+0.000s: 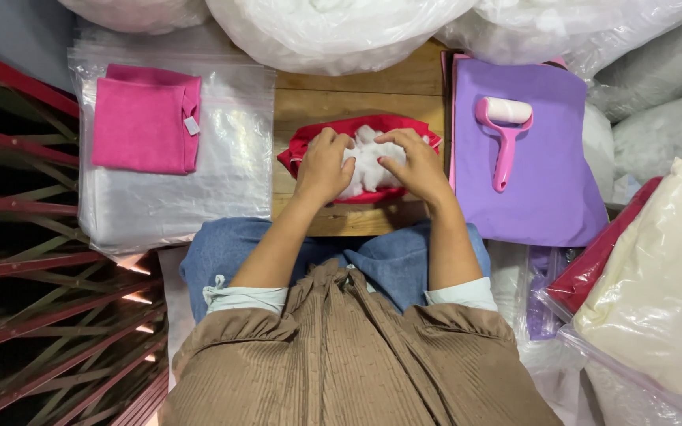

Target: Stuffing a red fabric pouch with white fiberfill material taken from large storage bags.

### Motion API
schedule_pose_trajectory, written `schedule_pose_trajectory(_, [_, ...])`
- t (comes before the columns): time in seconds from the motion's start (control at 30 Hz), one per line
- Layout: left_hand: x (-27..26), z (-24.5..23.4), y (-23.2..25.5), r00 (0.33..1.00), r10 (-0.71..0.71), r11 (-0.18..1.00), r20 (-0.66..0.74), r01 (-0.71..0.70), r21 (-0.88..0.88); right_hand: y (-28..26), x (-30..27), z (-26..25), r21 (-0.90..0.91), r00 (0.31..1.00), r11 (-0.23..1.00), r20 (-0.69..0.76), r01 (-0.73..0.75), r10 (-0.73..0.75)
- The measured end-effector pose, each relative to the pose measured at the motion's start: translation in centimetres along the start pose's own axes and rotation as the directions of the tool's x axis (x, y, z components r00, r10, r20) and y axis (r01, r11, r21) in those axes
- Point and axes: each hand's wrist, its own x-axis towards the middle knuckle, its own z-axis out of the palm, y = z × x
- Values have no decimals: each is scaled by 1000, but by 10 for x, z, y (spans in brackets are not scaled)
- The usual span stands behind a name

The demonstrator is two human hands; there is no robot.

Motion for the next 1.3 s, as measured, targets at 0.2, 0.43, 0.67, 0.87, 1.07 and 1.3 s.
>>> schedule_pose_trajectory(0.2, [-9, 51, -24, 972, -23, 957, 235, -47, 287, 38, 18, 50, -514, 990, 857, 96, -43, 107])
schedule_pose_trajectory(0.43, [-3, 19, -3, 997, -4, 992, -71, 12, 122, 44, 4, 0, -35, 962, 977, -188, -210, 199])
schedule_pose_trajectory(0.67, [-8, 41, 7, 981, 196, 952, 1, -191, 237, 19, 6, 2, -122, 991, 989, -115, -87, 73])
schedule_pose_trajectory(0.87, [-5, 109, -35, 931, 335, 881, -143, -255, 399, 40, 18, 38, -478, 991, 875, 61, -73, 115])
schedule_pose_trajectory(1.07, [-2, -1, 14, 909, 274, 930, -315, -168, 325, 44, 3, -5, -200, 970, 961, -188, -190, 153])
schedule_pose_trajectory(1.3, [-1, 30, -25, 934, -118, 980, 338, 53, 193, 35, 3, 20, -517, 973, 841, 59, -161, 222])
